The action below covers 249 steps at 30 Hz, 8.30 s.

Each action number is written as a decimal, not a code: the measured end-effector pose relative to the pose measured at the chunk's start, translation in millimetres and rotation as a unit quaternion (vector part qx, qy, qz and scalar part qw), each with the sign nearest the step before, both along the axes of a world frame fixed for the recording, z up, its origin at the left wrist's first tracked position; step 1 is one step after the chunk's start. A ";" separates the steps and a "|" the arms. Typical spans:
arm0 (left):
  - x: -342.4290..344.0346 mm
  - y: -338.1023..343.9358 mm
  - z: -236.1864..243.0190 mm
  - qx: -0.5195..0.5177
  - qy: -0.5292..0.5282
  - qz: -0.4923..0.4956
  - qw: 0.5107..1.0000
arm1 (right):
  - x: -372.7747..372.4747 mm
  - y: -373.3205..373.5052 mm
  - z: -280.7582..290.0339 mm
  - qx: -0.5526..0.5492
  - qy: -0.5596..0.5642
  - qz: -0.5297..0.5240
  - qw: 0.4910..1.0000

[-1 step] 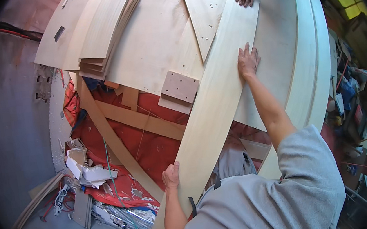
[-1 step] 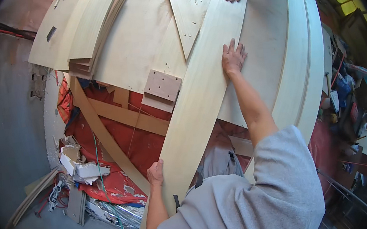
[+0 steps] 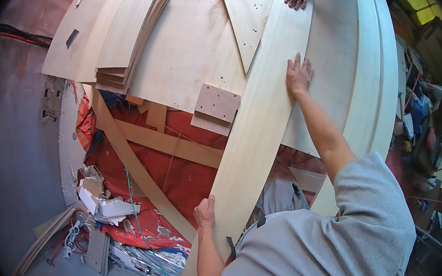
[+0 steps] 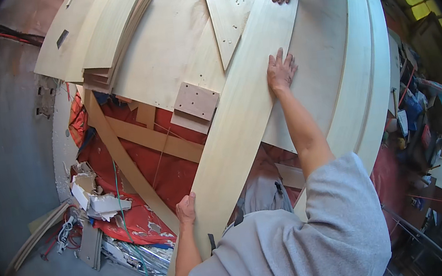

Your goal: The person positions wooden boards on a large panel on a workbench, handling long slats and smaller rectangular pieces by hand.

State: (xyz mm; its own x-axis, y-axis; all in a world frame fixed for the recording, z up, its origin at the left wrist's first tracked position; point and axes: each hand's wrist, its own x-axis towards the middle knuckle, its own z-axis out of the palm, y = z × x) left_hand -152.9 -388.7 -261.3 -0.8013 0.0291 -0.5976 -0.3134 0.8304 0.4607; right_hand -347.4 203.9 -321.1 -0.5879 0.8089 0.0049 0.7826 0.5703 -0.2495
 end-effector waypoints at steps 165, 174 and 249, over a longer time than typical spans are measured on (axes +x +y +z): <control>106.2 -240.7 62.3 0.109 0.028 -0.094 0.989 | 332.9 -358.1 160.9 -0.521 0.463 -0.157 0.699; 24.6 -95.8 78.4 0.262 -0.004 -0.153 0.953 | 433.3 -436.3 181.5 -0.684 0.439 -0.075 0.578; 906.1 260.0 407.4 0.724 0.103 -0.672 0.119 | 1470.7 -480.0 506.4 0.122 0.769 0.048 0.625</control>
State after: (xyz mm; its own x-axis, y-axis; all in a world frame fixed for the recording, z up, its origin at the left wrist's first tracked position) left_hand 753.2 -128.7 146.1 0.5148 0.1675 0.8408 -0.2040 -0.9286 0.3099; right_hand 1123.3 -276.1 185.4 0.2185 0.6352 0.7408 -0.3171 0.7642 -0.5617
